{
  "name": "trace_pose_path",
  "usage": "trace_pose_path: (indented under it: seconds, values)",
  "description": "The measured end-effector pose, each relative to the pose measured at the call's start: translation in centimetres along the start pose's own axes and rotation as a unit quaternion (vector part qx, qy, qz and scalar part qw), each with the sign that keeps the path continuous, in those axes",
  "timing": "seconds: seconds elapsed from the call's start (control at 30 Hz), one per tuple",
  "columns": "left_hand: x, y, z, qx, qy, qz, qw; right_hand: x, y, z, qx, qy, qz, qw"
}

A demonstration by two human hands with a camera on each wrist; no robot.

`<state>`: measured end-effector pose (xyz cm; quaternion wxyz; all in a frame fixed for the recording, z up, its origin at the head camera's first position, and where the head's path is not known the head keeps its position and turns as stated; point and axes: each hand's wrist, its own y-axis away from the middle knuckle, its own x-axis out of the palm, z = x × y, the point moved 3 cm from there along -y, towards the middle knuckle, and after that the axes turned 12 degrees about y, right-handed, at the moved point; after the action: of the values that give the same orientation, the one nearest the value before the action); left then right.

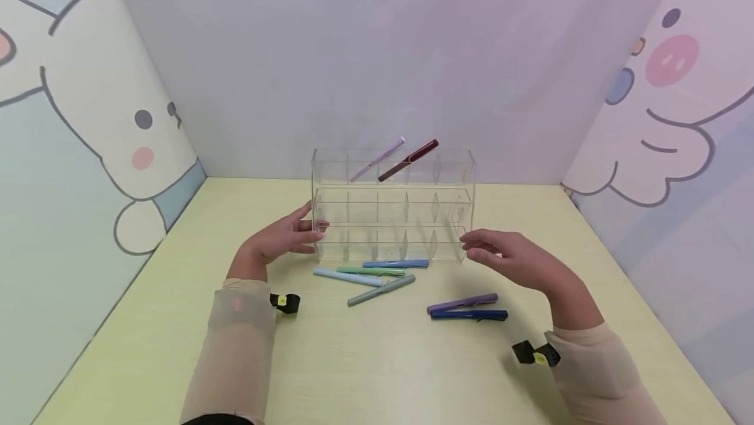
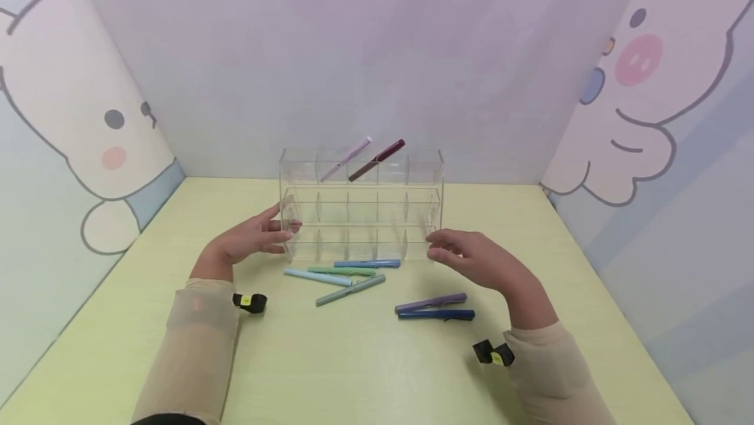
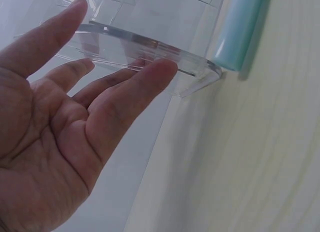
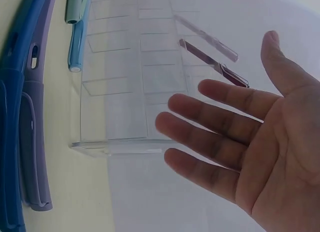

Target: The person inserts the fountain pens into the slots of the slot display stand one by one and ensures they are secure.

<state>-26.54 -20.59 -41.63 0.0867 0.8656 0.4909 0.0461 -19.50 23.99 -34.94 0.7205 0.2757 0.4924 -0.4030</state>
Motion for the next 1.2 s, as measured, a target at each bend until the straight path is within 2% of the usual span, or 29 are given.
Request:
trace_pose_path:
  seconds: [0.2,0.43,0.6,0.93,1.2]
  values:
    - [0.1,0.1,-0.1,-0.004,-0.007,-0.003,1.0,0.7,0.2,0.0,0.016,-0.01,0.069,0.997]
    - [0.0,0.0,0.0,-0.005,0.0,0.0,1.0,1.1,0.4,-0.4,0.039,-0.001,0.144,0.989]
    - [-0.1,0.0,0.1,-0.007,0.0,-0.003,1.0,1.6,0.2,-0.3,0.032,0.018,0.17,0.985]
    - [-0.1,0.0,0.0,-0.007,-0.003,-0.002,1.0,4.1,-0.3,-1.3,0.097,0.079,0.229,0.965]
    - [-0.2,-0.1,0.0,-0.007,-0.005,0.0,1.0,5.5,-0.8,-1.6,0.07,0.126,0.226,0.963]
